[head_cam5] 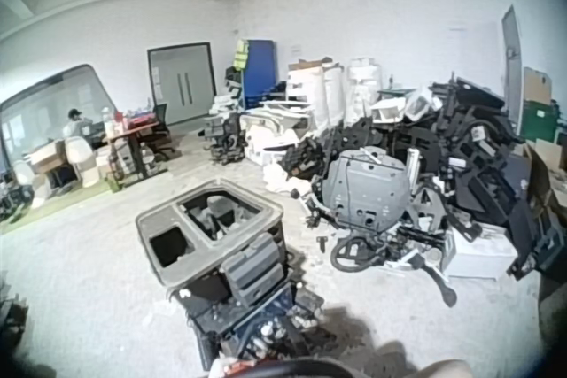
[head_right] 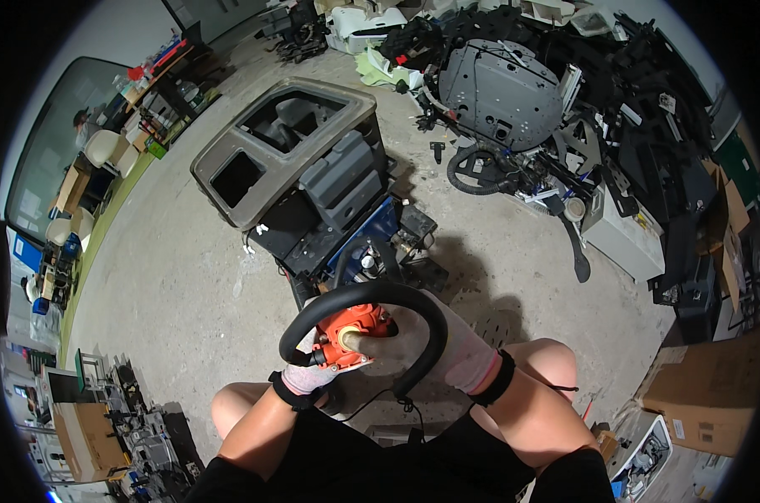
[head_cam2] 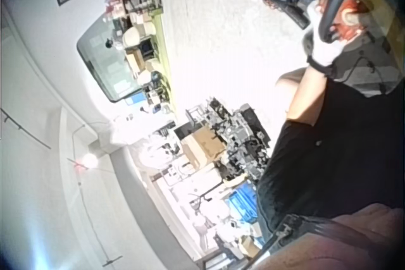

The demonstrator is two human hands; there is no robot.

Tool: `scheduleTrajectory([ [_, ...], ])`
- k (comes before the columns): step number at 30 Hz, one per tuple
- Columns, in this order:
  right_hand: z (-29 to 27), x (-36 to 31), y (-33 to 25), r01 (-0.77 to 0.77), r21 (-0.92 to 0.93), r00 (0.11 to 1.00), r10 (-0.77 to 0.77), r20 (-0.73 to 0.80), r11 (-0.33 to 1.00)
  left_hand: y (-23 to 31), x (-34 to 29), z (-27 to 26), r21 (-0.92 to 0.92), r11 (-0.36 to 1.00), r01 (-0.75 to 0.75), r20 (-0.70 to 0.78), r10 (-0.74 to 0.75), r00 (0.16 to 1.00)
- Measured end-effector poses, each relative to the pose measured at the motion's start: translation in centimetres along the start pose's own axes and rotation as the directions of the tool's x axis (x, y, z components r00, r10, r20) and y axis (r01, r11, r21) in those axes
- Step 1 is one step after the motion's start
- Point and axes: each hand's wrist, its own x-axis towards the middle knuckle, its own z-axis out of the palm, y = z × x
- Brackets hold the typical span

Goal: Replacing a filter and adjusting electrical connections on a large mechanical unit using hand tools.

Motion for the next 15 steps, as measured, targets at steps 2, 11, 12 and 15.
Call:
scheduleTrajectory([
  [2, 0.0, 0.0, -0.3, -0.194, 0.167, 0.981, 0.194, 0.019, 0.967, 0.1, -0.1, 0.0, 0.031, 0.999, -0.012, 0.006, 0.011, 1.000],
  [11, 0.6, -0.8, 2.2, 0.333, -0.334, 0.940, -0.337, 0.050, 0.882, 0.0, -0.2, -1.0, 0.057, 0.998, -0.007, 0.086, 0.003, 0.996],
  [12, 0.8, -1.0, 2.6, 0.356, -0.375, 0.921, -0.390, -0.017, 0.856, 0.2, -0.2, -1.0, 0.090, 0.996, -0.019, 0.060, 0.014, 0.998],
  [15, 0.6, -1.5, 3.1, 0.346, -0.457, 0.901, -0.425, -0.080, 0.819, 1.6, 0.4, 0.2, -0.117, 0.993, 0.021, 0.014, -0.020, 1.000],
])
